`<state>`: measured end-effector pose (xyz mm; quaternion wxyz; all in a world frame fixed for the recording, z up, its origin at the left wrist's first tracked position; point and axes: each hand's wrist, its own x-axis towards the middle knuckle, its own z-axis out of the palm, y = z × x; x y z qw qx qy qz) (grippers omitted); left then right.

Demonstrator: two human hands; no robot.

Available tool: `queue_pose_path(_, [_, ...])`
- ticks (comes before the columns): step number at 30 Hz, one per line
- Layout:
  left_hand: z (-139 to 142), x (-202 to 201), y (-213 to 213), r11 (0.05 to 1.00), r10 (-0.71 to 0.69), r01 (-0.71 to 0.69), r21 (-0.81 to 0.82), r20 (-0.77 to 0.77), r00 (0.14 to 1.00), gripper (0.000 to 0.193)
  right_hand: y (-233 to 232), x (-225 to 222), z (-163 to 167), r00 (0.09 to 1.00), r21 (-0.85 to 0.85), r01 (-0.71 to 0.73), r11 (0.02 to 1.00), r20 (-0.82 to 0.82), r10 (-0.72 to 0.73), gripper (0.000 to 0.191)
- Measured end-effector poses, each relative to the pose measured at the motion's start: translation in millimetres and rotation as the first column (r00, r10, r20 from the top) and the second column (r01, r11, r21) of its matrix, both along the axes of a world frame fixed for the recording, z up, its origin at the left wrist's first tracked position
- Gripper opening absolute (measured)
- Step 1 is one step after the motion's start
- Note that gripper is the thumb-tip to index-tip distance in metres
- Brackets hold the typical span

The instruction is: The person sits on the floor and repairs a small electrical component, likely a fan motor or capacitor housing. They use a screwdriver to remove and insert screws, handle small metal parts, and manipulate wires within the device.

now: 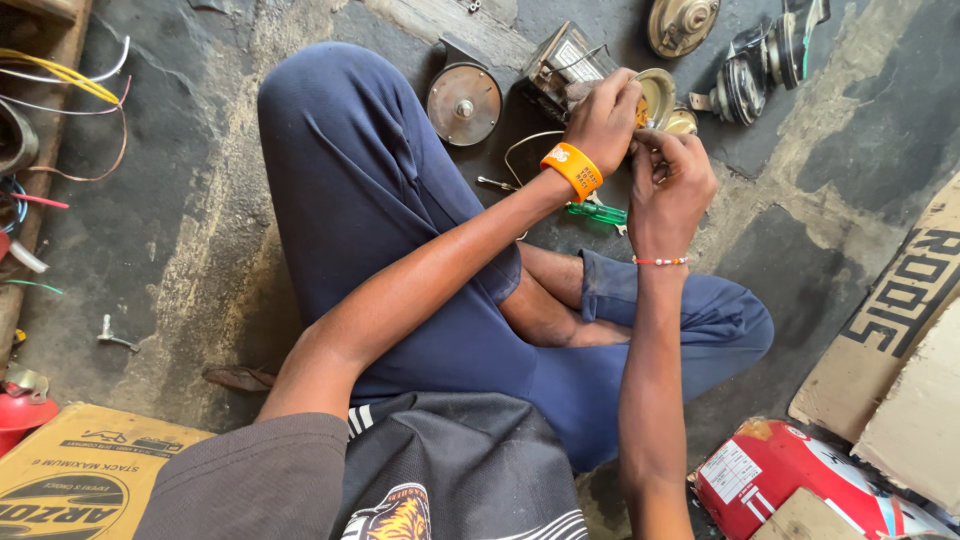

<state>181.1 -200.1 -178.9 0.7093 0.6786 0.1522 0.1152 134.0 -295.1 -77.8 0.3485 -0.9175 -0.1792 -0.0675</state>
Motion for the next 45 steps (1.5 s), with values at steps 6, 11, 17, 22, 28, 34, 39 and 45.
queue_pose_path(6, [-0.3, -0.9, 0.2, 1.000, -0.013, 0.013, -0.010, -0.004, 1.000, 0.029, -1.2, -2.3, -2.7, 0.998, -0.058, -0.024, 0.998, 0.054, 0.027, 0.012])
queue_pose_path(11, [0.6, -1.1, 0.0, 1.000, -0.002, 0.002, 0.008, 0.008, 1.000, 0.029, 1.5, -2.0, -4.1, 1.000, -0.027, 0.025, 0.999, 0.012, -0.025, 0.012])
queue_pose_path(17, [0.5, 0.5, -0.4, 1.000, -0.018, 0.018, -0.011, -0.016, 1.000, 0.028, 1.6, -1.0, -5.7, 0.999, -0.033, 0.031, 0.999, 0.012, -0.031, 0.008])
queue_pose_path(22, [-0.4, 0.6, -1.8, 1.000, 0.020, -0.020, -0.016, 0.018, 1.000, 0.027, -1.0, 0.6, -8.3, 1.000, -0.062, -0.005, 0.998, 0.021, 0.006, 0.007])
queue_pose_path(28, [-1.2, 1.7, -2.6, 0.999, 0.039, -0.040, 0.018, 0.033, 0.999, 0.027, -2.3, 2.1, -10.6, 0.999, -0.081, -0.016, 0.997, 0.048, 0.019, 0.006])
queue_pose_path(34, [-0.2, 1.8, -2.4, 0.999, 0.029, -0.030, 0.024, 0.021, 0.999, 0.027, -0.2, 1.7, -16.0, 0.997, -0.033, 0.075, 0.997, -0.011, -0.075, 0.008])
queue_pose_path(39, [-0.4, 0.7, -4.4, 1.000, 0.015, -0.015, 0.007, 0.012, 1.000, 0.027, -1.1, 4.1, -20.1, 0.992, 0.056, 0.108, 0.993, -0.066, -0.105, 0.008])
queue_pose_path(45, [-2.1, -1.0, -8.7, 0.997, 0.054, -0.058, 0.054, 0.076, 0.996, 0.024, -5.5, 7.2, -21.3, 0.973, 0.193, 0.135, 0.972, -0.211, -0.093, 0.009])
